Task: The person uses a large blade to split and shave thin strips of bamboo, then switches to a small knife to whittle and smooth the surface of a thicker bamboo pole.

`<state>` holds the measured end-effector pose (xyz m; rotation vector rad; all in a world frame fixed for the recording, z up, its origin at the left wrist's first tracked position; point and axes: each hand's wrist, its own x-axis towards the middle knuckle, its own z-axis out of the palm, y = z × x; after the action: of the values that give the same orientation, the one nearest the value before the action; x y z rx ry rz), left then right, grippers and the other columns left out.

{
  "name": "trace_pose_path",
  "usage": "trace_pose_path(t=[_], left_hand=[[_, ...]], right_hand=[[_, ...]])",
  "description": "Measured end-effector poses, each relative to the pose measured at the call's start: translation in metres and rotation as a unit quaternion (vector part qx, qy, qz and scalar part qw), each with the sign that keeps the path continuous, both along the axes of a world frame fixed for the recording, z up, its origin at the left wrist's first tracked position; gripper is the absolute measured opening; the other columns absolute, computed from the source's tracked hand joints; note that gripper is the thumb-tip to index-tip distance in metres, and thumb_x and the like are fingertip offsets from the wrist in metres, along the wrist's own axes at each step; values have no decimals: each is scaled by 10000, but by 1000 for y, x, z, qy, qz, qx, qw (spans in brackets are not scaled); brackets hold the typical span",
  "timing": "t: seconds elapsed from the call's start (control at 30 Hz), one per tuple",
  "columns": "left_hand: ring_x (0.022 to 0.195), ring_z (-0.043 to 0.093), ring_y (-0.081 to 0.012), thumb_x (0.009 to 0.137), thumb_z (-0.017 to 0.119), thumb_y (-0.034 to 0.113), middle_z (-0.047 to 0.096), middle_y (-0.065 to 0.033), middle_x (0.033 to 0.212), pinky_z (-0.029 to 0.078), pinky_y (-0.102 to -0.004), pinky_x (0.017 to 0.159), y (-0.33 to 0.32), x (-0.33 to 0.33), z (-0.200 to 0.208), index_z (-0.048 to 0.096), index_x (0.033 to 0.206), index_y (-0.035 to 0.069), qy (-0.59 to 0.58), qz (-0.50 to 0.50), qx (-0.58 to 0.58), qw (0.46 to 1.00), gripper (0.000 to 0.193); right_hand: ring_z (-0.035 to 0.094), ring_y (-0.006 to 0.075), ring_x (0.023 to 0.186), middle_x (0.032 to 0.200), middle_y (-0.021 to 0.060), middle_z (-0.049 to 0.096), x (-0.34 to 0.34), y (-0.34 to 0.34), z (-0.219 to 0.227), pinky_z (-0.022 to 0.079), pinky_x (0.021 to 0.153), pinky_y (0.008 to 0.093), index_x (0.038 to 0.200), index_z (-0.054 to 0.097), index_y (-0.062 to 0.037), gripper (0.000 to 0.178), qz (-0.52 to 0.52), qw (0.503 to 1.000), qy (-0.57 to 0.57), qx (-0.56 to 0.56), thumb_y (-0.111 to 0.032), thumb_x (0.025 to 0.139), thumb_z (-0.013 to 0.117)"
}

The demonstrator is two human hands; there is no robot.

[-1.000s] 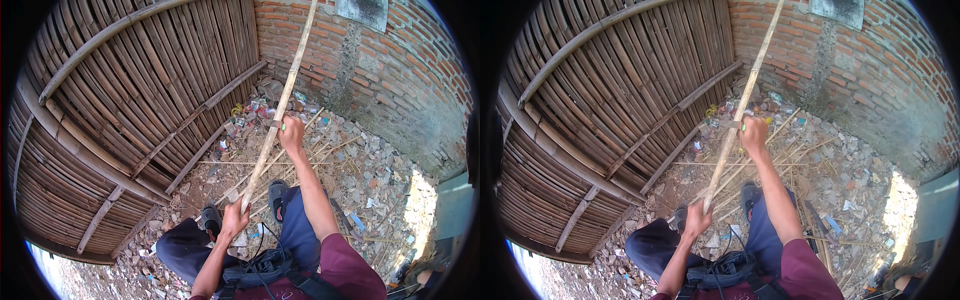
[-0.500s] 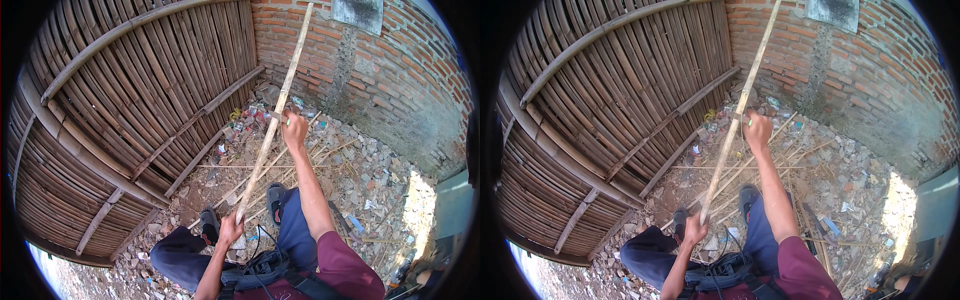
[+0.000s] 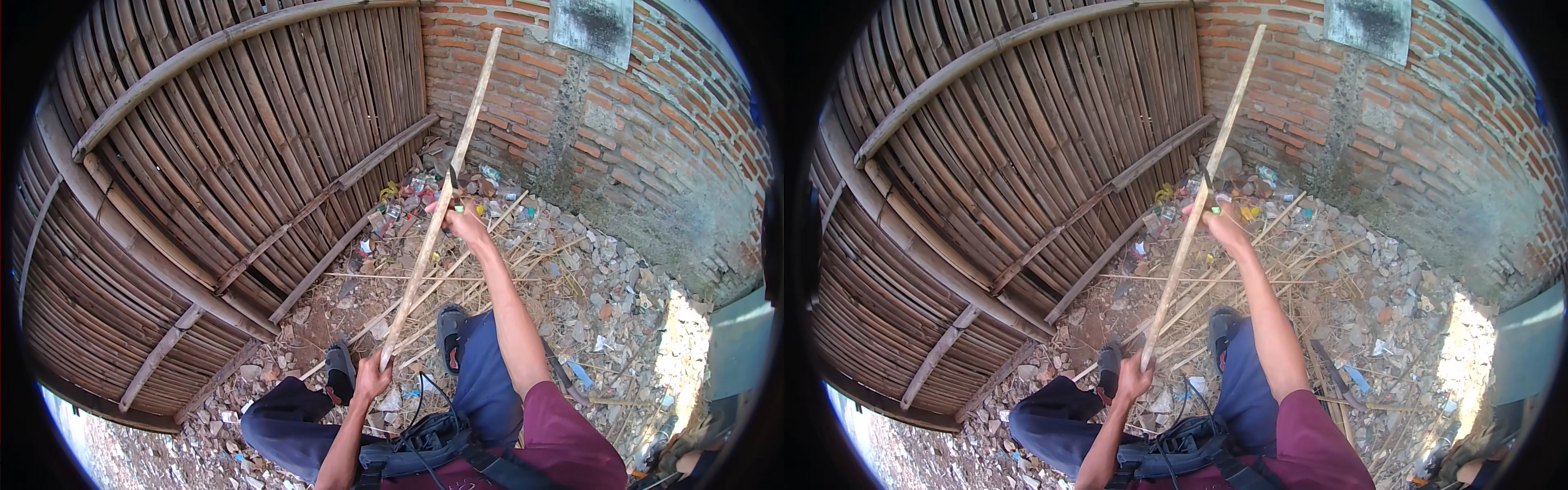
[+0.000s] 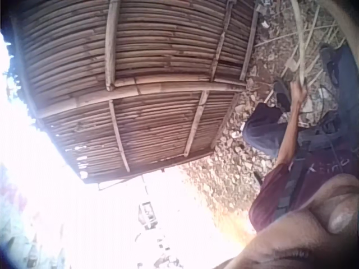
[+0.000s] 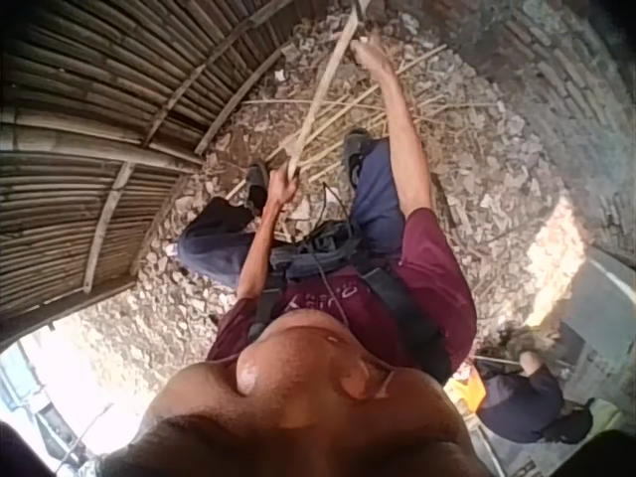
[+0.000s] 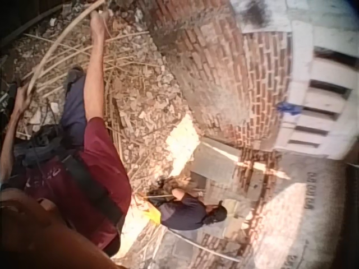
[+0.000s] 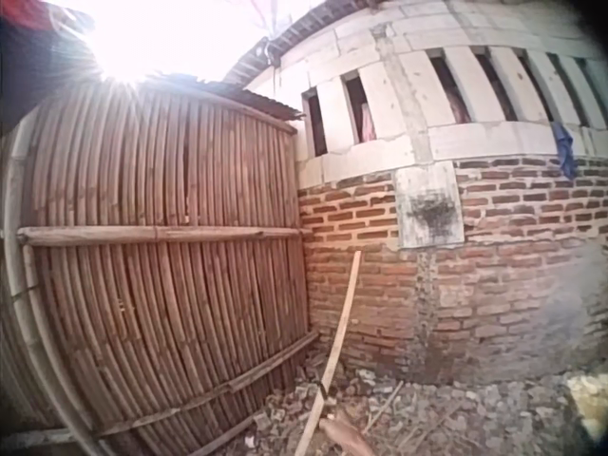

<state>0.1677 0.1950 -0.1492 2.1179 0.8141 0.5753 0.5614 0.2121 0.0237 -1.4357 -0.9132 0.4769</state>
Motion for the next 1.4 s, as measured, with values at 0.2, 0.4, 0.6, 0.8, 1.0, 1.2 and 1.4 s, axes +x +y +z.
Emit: trace_pose_path(t=[0.2, 0.4, 0.6, 0.8, 1.0, 1.2, 1.4], left_hand=[[685, 687, -481, 943, 705, 123, 655, -270, 702, 518, -478, 589, 1, 0, -26, 670, 1006, -14, -50, 40, 3, 998, 154], [792, 709, -509, 927, 748, 219, 687, -296, 772, 540, -563, 696, 13, -13, -69, 599, 1159, -4, 27, 40, 21, 999, 355], [1146, 659, -511, 820, 894, 408, 676, -323, 1184, 533, -553, 979, 33, -6, -14, 435, 1373, -30, 152, -28, -9, 988, 842], [1298, 592, -480, 777, 932, 448, 565, -326, 1408, 488, -522, 1102, 63, 56, 136, 335, 1495, -76, 15, 17, 132, 991, 1071], [1233, 652, -476, 905, 820, 305, 621, -363, 1315, 513, -521, 1034, 86, 98, 127, 323, 1534, -26, -36, 17, 45, 998, 867], [742, 670, -500, 1020, 581, 226, 656, -285, 799, 489, -537, 689, 91, 118, 98, 523, 1347, 11, -132, 21, -45, 990, 396], [745, 642, -494, 1011, 512, 145, 621, -288, 808, 468, -541, 690, 87, 120, 94, 578, 1264, 23, -188, -26, -13, 982, 288]], right_hand=[[304, 22, 551, 737, -77, 559, -23, -24, 18, 262, 510, 225, 1351, 725, -77, 521, 186, 968, 168, -4, -122, 853, 577], [465, 29, 605, 1098, 72, 781, -43, -2, 9, 389, 564, 215, 1334, 724, -49, 371, 159, 983, 92, -24, -241, 1017, 691], [726, 199, 1161, 1143, 105, 790, -63, 13, -17, 530, 1067, 365, 1265, 748, -10, 264, 128, 990, 44, -32, -143, 1050, 674], [724, 188, 1147, 1192, 103, 777, -97, 20, -37, 534, 1066, 357, 1279, 742, -2, 281, 164, 984, 53, -35, -112, 1022, 712], [713, 187, 1142, 1173, 91, 802, -119, 25, -40, 507, 1058, 377, 1241, 792, -87, 292, 189, 982, -6, -16, -233, 989, 768], [663, 273, 1222, 1242, 95, 709, -123, 5, -16, 495, 1077, 418, 1238, 796, -100, 334, 173, 969, -178, -19, -239, 935, 815], [671, 356, 1187, 1304, 114, 648, -128, -14, 9, 520, 1039, 453, 1264, 781, -94, 404, 143, 939, -313, -22, -116, 861, 764]])
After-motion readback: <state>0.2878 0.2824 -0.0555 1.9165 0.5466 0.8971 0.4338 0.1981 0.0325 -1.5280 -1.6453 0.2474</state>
